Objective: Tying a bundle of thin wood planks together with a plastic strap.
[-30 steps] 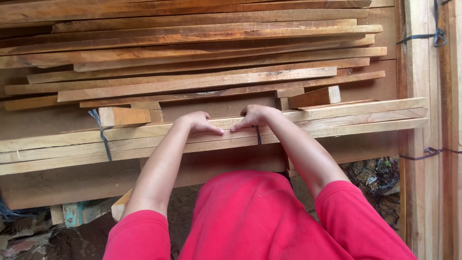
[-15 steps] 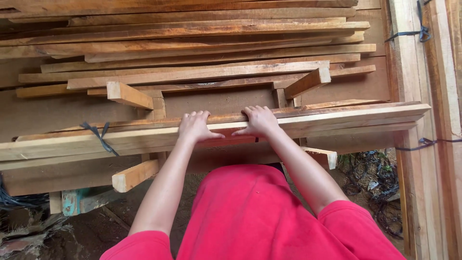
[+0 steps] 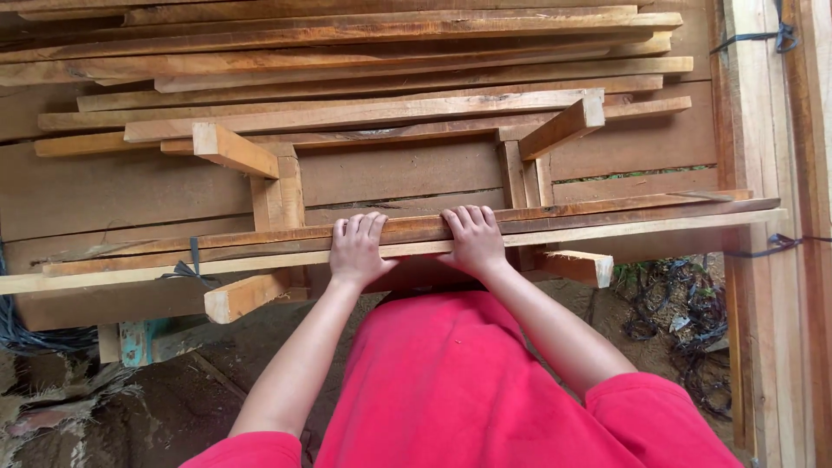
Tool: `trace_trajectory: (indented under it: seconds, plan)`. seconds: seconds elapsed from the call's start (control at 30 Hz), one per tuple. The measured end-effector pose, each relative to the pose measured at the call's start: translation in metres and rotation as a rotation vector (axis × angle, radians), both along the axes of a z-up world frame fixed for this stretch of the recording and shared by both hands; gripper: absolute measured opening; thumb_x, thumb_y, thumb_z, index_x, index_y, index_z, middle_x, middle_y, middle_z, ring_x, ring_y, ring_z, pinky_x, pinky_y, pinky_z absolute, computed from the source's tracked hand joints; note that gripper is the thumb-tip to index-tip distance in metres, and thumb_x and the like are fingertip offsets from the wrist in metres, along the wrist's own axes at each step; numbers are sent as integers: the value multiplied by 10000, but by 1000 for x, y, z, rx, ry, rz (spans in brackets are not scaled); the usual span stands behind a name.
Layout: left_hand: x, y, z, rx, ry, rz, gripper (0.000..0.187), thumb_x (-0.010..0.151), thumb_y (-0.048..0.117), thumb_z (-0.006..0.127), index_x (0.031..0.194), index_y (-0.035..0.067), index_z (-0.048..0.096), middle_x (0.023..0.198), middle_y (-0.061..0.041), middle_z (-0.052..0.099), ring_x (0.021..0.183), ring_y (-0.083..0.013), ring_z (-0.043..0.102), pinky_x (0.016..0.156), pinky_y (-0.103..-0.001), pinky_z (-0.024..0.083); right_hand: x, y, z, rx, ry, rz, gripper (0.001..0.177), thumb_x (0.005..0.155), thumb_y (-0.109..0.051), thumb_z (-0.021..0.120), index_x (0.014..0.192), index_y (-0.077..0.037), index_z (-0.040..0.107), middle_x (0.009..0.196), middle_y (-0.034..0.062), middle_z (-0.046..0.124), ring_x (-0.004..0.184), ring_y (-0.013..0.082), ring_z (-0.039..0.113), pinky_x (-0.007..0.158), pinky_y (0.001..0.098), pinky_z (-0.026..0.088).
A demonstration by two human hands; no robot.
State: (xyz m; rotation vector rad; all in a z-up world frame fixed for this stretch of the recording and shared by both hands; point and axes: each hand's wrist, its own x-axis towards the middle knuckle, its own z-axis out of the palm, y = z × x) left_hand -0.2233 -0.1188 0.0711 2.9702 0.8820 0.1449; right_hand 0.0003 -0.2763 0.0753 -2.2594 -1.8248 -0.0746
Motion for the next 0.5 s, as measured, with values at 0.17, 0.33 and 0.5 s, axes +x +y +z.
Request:
trace_trajectory:
  seconds: [0.17, 0.33, 0.5]
  plan:
    - [-7, 0, 41, -373, -355, -38, 599, 751, 533, 790, 1245, 225, 649, 1259, 47, 665, 1218, -183, 587, 1071, -432, 364, -19, 32, 61, -378, 67, 19, 1008, 562, -760, 767, 1370, -191, 570, 1325, 43, 607, 1321, 306, 481, 1152, 595, 204]
    - [-49, -31, 40, -580, -886, 507, 181, 911, 177, 722, 745, 227, 775, 585, 61, 642, 629, -151, 663, 682, -277, 540, -43, 68, 55, -446, 159, 193, 1168, 593, -762, 788, 1514, -131, 446, 1413, 96, 581, 1355, 310, 522, 1188, 605, 292]
    - [-47, -37, 21, -1686, -1476, 1358, 1157, 895, 872, 431, 1586, -22, 176, 1655, -327, 111, 1549, -496, 109, 1265, -648, 38, -37, 75, 38, -410, 98, 212, 885, 626, -683, 815, 1302, -158, 594, 1143, 44, 639, 1112, 270, 625, 930, 429, 481]
